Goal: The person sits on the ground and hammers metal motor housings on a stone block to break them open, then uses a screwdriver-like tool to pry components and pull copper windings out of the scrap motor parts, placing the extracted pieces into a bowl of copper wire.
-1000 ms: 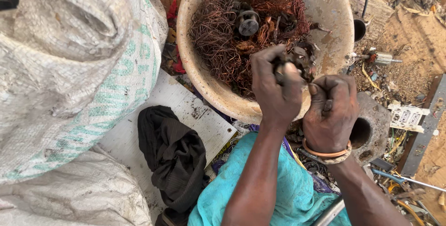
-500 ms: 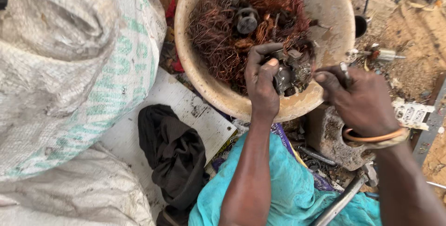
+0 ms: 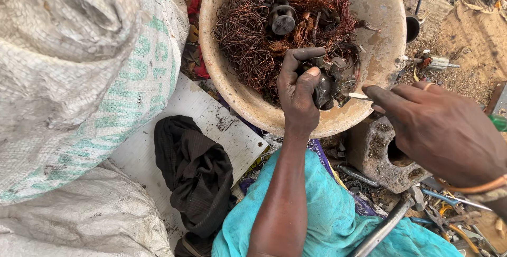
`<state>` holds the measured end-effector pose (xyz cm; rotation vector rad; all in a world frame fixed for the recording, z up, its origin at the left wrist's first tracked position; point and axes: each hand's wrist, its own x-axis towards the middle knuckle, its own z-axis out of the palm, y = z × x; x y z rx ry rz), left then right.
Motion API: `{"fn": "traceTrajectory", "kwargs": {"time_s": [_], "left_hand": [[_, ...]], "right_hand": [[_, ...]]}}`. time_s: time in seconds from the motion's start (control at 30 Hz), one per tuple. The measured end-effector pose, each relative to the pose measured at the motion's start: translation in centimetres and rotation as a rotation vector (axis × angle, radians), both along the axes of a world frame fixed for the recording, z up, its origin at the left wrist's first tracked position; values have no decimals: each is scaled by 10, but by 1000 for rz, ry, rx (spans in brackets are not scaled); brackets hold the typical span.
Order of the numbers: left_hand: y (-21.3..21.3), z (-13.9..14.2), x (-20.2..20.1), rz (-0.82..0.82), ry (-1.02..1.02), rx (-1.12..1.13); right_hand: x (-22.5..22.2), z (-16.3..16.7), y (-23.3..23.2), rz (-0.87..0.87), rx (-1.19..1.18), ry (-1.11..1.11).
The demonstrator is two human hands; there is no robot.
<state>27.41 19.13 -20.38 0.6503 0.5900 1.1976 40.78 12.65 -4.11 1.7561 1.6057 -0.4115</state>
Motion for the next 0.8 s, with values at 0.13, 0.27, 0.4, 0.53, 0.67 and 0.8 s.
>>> {"fn": "traceTrajectory", "kwargs": {"time_s": [0.13, 0.27, 0.4, 0.53, 0.67, 0.8], "left_hand": [[2, 0, -1, 11, 18, 84], [3, 2, -2, -28, 112, 168], [0, 5, -6, -25, 143, 199], [1, 6, -4, 15, 129, 128], [0, 7, -7, 29, 134, 129], [-4, 10, -3, 78, 151, 91]], "right_hand": [[3, 1, 13, 27, -107, 37], [8, -5, 21, 81, -226, 29], [20, -13, 21, 104, -239, 79], [11, -28, 6, 120, -50, 97], [-3, -27, -2, 28, 130, 196], [-13, -24, -5, -167, 210, 233]]}}
